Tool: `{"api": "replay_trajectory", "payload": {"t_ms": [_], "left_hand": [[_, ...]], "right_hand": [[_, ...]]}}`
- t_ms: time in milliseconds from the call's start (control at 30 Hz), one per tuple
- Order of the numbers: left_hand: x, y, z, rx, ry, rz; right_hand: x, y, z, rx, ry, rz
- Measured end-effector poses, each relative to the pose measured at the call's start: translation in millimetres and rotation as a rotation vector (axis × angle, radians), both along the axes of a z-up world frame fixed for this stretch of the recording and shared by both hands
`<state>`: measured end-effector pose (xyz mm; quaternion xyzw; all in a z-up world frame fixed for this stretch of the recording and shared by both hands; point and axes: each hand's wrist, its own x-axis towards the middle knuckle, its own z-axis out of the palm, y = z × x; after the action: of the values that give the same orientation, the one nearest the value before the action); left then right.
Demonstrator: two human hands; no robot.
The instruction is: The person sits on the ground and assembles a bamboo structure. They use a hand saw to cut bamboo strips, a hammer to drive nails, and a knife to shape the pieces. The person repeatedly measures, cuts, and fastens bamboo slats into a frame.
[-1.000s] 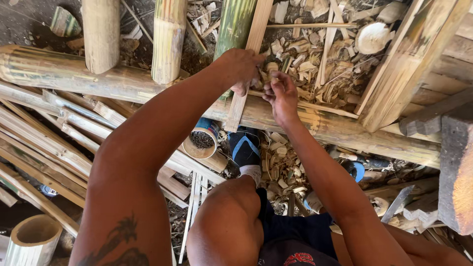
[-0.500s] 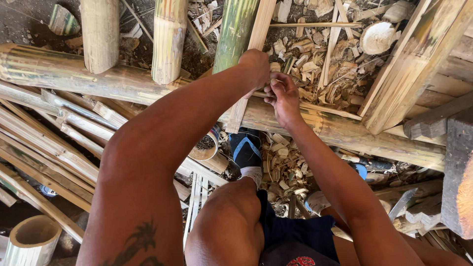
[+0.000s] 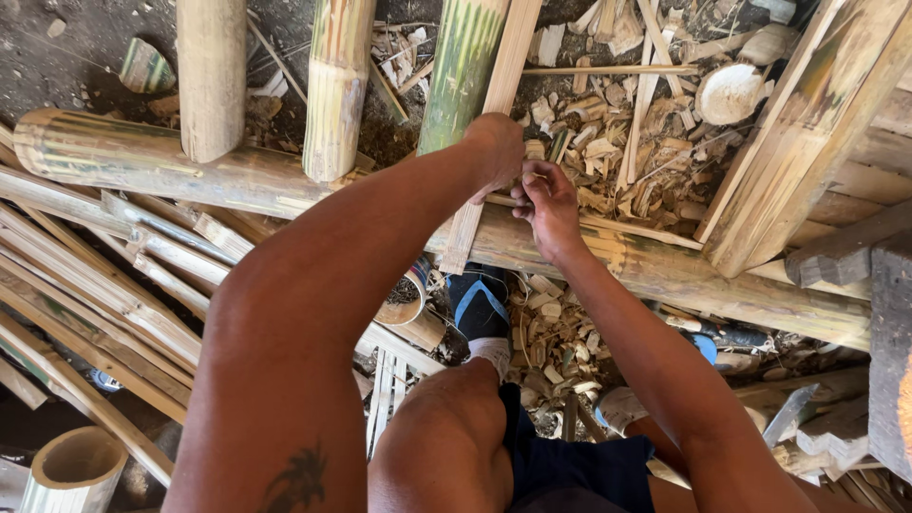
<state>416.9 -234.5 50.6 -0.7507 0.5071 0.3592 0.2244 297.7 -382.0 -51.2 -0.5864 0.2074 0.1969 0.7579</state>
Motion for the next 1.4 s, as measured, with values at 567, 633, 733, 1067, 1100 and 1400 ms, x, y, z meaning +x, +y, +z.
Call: {"api": "replay_trajectory", "payload": {"t_ms": [567,633,733,1067,1100,1400], "left_hand": [[9,-29,6,0.003,0.009,0.1],[-1,-57,38,-0.067,0.025,0.107],[-20,-128,91,-0.247,-0.032,0.216],[-107,-345,90,-0.731,0.036,0.521],[-110,-362,83,-0.621,0.021,0.543],[-131,-433,66,-0.582,0.009,0.776]], "right_hand": [[29,-238,159,-1.091,-0.34,0.737],[-5,-300,193,-1.164,-0.434,0.564],[-62,-371,226,-1.212,-0.551,0.309],[-323,-477,123,-1.165,-0.024,-0.175],[-348,-485,109,-1.144,0.119,-0.241],[-488,-475,12,-1.353,0.604,0.064]]}}
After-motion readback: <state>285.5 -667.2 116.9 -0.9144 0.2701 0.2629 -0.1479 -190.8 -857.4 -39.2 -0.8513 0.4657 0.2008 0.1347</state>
